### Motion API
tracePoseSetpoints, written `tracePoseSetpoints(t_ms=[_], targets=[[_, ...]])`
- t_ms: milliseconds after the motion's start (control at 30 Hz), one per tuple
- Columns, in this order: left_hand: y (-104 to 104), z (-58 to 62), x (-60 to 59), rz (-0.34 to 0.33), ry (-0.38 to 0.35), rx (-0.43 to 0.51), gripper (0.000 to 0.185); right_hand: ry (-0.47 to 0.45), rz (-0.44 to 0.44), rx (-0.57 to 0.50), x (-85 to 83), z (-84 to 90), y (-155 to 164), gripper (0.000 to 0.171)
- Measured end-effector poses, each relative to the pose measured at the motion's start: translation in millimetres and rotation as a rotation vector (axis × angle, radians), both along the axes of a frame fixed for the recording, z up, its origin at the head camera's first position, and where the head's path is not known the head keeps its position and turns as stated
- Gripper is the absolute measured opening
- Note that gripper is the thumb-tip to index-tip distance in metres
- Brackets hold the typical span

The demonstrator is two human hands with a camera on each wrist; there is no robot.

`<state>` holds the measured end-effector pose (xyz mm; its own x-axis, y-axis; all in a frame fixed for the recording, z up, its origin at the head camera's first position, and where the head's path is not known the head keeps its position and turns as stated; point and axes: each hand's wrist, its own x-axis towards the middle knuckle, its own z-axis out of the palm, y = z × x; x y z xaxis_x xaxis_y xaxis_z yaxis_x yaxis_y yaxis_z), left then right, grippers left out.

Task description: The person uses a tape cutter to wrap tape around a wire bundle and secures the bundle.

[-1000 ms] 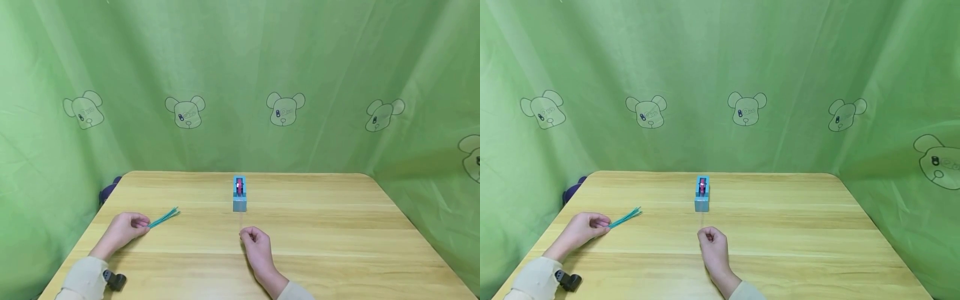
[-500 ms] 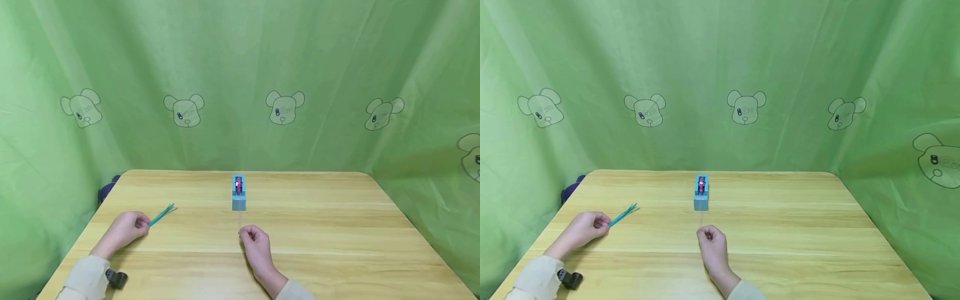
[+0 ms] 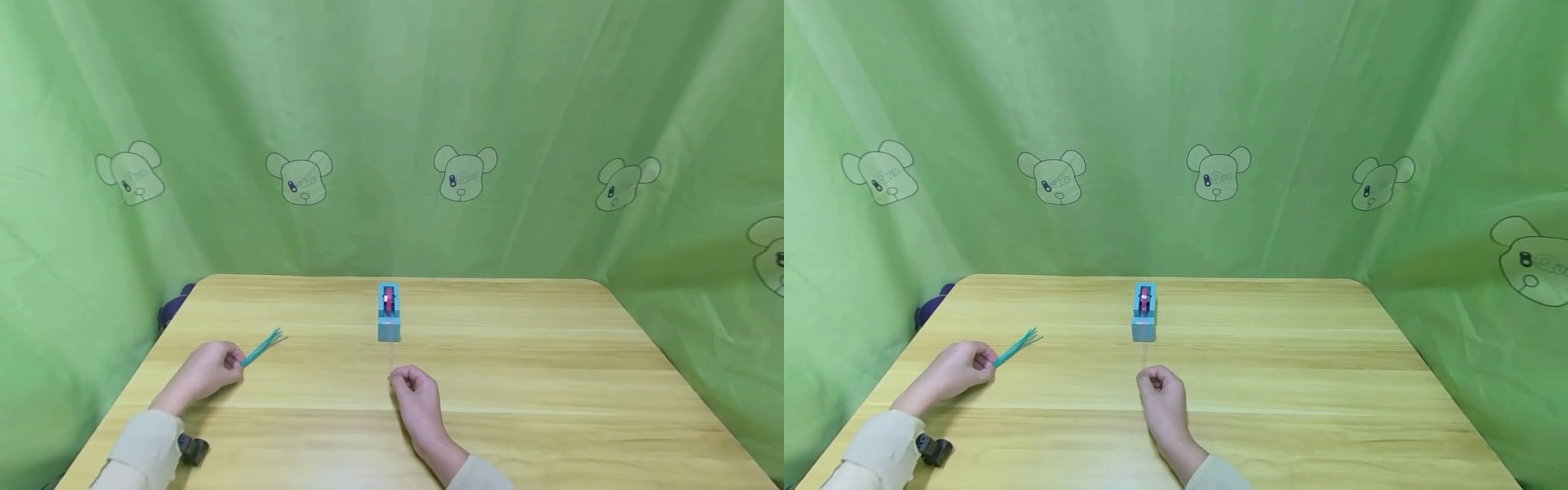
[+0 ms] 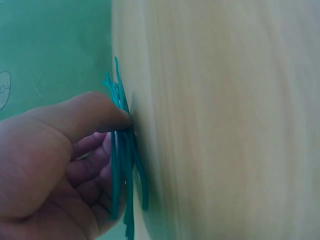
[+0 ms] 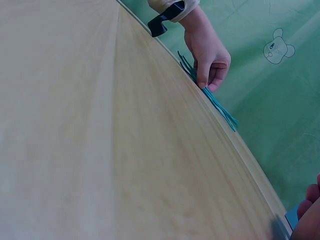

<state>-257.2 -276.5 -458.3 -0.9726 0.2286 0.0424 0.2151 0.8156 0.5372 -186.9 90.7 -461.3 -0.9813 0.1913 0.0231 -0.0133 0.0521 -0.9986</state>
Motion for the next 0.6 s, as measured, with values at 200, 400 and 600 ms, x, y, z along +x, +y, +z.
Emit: tracePoseSetpoints(t_ms=[200, 400, 600], targets=[[-2, -0.5, -2.1, -0.018, 0.004, 0.03, 0.019, 0.015, -0.011, 0.01, -3.8, -7.8, 0, 0.011], [-3, -3.3, -1.6, -0.021, -0.033, 0.043, 0.015, 0.001, -0.009, 0.032, -9.9, -20.7, 2, 0.011], [-4, -2.5, -1.1, -0.037, -0.009, 0.016, 0.016, -0.002, -0.012, 0.011, -3.2, -7.4, 0, 0.011]])
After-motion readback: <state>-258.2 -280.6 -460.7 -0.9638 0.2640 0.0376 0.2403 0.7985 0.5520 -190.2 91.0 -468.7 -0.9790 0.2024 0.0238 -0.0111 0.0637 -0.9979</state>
